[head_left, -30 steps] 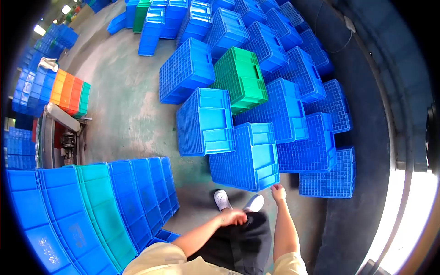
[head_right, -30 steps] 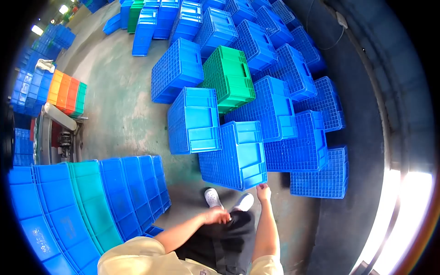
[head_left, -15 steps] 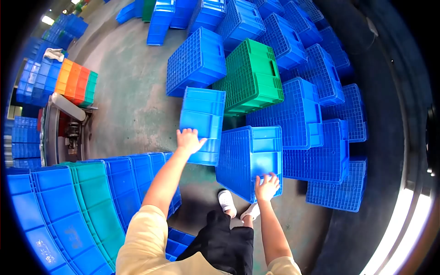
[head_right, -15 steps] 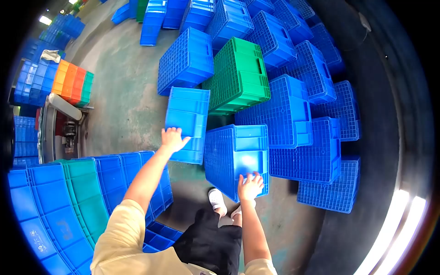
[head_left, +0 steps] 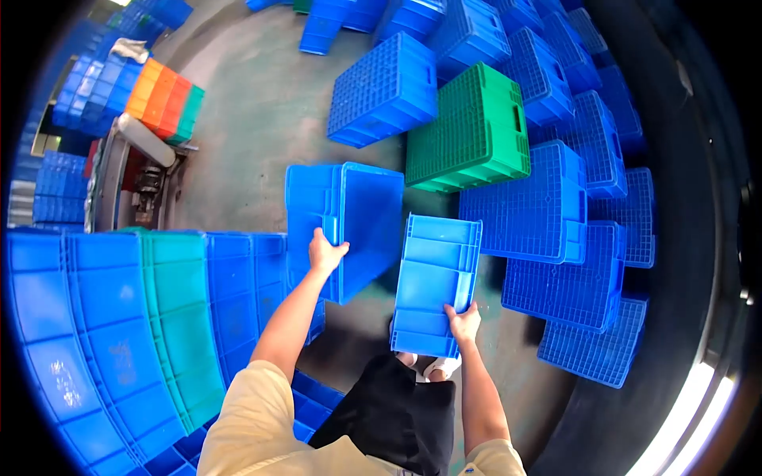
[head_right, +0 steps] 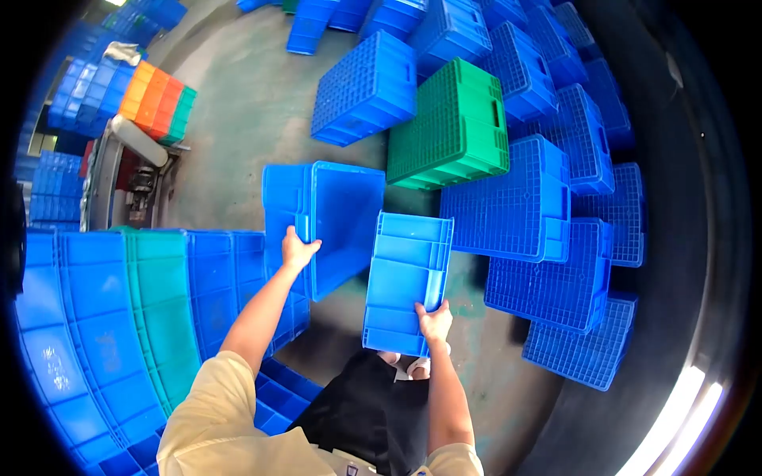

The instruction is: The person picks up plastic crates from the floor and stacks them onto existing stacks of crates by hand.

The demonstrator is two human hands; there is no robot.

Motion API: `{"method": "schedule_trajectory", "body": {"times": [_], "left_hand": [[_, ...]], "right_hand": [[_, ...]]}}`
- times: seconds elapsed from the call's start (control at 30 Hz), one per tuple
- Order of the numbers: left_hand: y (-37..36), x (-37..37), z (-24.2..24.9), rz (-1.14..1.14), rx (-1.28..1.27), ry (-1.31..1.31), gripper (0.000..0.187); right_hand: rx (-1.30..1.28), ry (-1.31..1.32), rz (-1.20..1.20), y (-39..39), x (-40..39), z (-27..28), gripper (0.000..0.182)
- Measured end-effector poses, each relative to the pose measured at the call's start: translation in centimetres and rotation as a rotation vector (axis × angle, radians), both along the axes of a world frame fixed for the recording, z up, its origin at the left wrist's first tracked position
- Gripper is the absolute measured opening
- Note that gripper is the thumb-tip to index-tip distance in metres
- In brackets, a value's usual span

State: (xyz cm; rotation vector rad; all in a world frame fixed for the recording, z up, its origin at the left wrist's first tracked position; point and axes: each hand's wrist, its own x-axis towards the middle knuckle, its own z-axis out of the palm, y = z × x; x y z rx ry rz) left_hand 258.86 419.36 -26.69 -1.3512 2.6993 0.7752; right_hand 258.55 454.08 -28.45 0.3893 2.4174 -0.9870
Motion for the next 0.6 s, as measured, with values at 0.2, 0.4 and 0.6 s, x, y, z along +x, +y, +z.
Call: {"method": "schedule_trajectory", "body": {"times": [0.2,0.4,0.6], "left_hand": [[6.5,12.8,2.9,0.386,0.462,0.446,0.034],[17.0,25.3,-0.3,1.001,0.836,0.665,0.032],[30.3,31.9,1.0,1.523,1.145,1.04,0.009]], "right_hand": [[0.018,0.053,0.288,1.1,2.6,9.6,0.053],[0.073,0.185,0.684,0.7,5.7,16.2,0.046],[0.141,0.273,1.169,0.7,10.8,15.7,0.044]]}}
